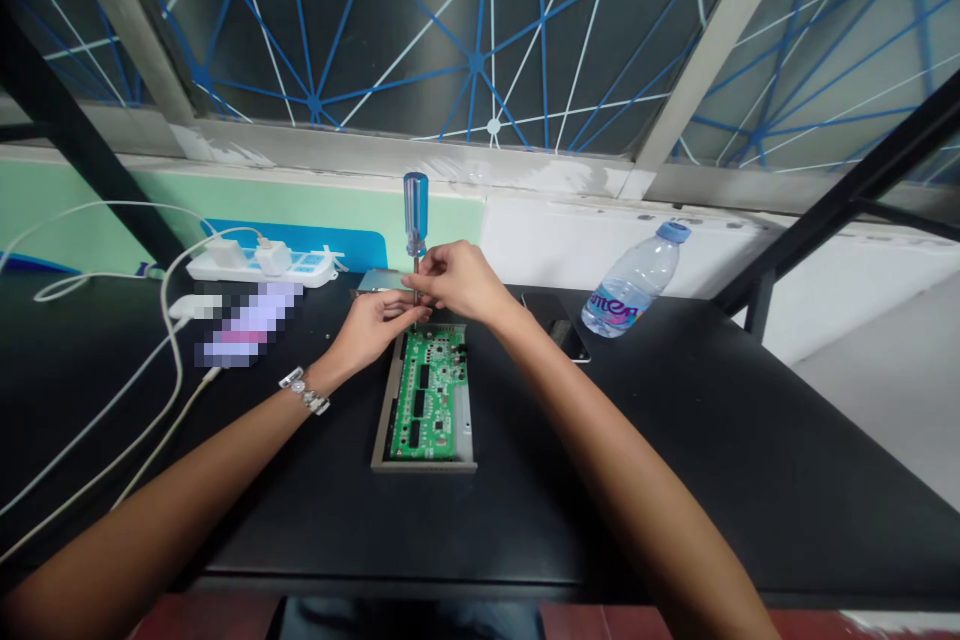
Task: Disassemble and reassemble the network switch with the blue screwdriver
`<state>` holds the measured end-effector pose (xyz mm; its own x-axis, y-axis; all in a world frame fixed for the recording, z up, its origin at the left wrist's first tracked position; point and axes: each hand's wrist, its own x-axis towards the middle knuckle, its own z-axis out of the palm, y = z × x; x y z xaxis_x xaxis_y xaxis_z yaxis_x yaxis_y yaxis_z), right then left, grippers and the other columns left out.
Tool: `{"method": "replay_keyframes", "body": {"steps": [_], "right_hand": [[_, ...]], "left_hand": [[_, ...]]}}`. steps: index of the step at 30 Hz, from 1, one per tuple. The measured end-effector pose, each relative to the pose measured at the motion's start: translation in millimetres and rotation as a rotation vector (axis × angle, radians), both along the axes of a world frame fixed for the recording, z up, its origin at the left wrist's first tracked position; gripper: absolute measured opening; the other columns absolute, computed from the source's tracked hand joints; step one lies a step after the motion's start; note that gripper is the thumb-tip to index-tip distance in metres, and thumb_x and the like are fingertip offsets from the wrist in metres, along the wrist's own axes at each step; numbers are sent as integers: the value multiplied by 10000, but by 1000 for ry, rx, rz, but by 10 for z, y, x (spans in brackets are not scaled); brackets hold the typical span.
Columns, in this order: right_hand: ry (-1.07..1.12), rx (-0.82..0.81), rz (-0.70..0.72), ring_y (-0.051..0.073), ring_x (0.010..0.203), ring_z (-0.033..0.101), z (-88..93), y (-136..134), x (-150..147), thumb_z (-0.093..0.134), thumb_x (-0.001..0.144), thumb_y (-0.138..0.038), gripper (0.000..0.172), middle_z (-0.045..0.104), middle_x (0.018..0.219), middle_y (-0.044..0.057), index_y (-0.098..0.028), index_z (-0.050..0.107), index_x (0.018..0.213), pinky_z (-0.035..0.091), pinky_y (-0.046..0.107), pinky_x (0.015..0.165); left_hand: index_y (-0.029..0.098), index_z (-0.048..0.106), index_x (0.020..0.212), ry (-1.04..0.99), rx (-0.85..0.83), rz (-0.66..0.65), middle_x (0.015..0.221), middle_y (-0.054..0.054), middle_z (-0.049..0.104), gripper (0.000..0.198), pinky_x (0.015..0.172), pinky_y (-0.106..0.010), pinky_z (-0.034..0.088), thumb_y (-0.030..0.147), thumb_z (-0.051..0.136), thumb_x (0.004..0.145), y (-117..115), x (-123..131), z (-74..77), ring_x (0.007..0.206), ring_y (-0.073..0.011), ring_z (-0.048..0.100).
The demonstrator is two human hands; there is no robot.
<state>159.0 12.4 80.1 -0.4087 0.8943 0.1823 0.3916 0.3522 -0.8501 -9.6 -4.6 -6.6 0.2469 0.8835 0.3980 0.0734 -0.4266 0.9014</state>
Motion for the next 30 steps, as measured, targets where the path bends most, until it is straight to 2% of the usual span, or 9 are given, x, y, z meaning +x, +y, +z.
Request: {"method": "replay_keyframes", "body": {"steps": [4,12,17,22,26,30], "right_hand": [[27,-52,36,161,607,675,25,2,18,763,746,-348,231,688,658,50,-149,648,726,544,292,549],[34,-71,102,172,665,721,54,-35,12,691,816,-301,167,691,705,39,-135,678,829,567,275,575],[59,-112,116,142,614,701,17,-39,-27,640,851,-272,155,717,814,67,-129,649,911,557,261,543],[77,-134,134,103,556,671,-14,-62,-92,578,880,-251,155,721,975,94,-140,602,986,546,254,528],[77,-96,127,122,557,664,-45,-92,-149,597,866,-263,135,707,839,55,-157,607,949,537,262,515],[50,11,-5,150,537,653,-92,-79,-165,668,832,-332,167,647,642,10,-175,612,827,550,301,535]], "left_hand": [[145,727,1005,35,23,20,1034,-105,774,217,926,-378,578,295,673,857,-2,-47,17,942,-223,741],[151,719,929,69,35,34,943,-92,770,176,846,-346,587,303,674,852,-2,-99,61,876,-211,732],[143,707,914,68,61,32,900,-90,764,173,814,-334,575,299,671,850,50,-85,22,852,-214,727],[138,687,791,75,99,39,817,-73,757,208,766,-316,564,328,648,868,119,-68,-57,810,-218,721],[132,680,741,74,101,31,794,-74,756,239,774,-320,564,329,644,872,137,-40,-91,788,-215,719],[123,717,837,-8,28,-21,884,-105,780,248,808,-355,588,362,658,869,111,-6,-72,839,-235,742]]}}
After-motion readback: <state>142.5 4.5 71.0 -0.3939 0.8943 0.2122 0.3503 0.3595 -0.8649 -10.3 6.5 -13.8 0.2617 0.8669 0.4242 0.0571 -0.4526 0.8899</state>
